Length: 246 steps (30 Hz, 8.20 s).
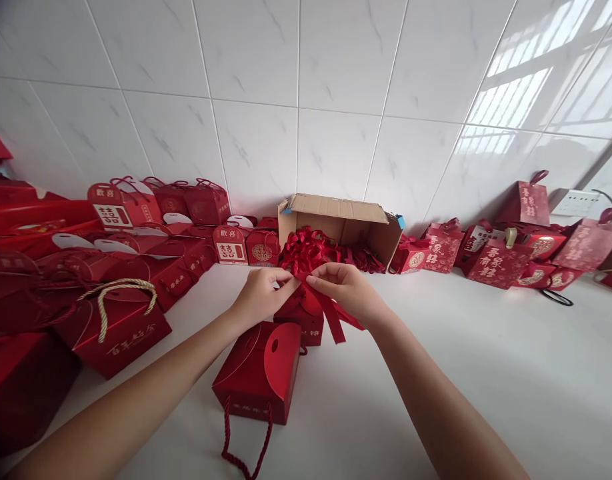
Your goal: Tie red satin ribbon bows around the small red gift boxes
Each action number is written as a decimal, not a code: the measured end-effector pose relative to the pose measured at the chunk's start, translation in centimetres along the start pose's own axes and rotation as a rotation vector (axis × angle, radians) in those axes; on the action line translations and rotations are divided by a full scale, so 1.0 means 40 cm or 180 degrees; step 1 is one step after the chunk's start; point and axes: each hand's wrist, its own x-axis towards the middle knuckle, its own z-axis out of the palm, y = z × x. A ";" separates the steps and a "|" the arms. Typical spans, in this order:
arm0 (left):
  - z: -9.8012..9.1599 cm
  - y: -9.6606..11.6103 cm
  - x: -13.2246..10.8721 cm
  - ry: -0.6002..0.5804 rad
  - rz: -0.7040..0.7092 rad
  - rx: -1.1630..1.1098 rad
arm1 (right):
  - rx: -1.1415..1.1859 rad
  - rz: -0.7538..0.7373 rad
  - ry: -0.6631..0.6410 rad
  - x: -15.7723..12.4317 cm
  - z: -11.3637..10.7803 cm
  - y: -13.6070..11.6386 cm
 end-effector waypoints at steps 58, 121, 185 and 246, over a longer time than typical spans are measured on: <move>-0.073 0.026 -0.004 -0.1077 0.0578 -0.1557 | -0.1515 -0.1011 0.0535 0.030 0.117 0.101; 0.000 -0.076 0.013 -0.0585 -0.0414 -0.1687 | -0.1577 -0.0642 0.1203 0.039 0.087 0.112; -0.008 -0.046 -0.011 -0.1348 0.0178 -0.0869 | -0.1609 -0.0019 -0.0172 0.007 -0.027 0.044; -0.052 -0.044 -0.008 -0.1634 0.0378 -0.0425 | -0.2629 -0.0778 -0.1446 -0.008 -0.024 0.035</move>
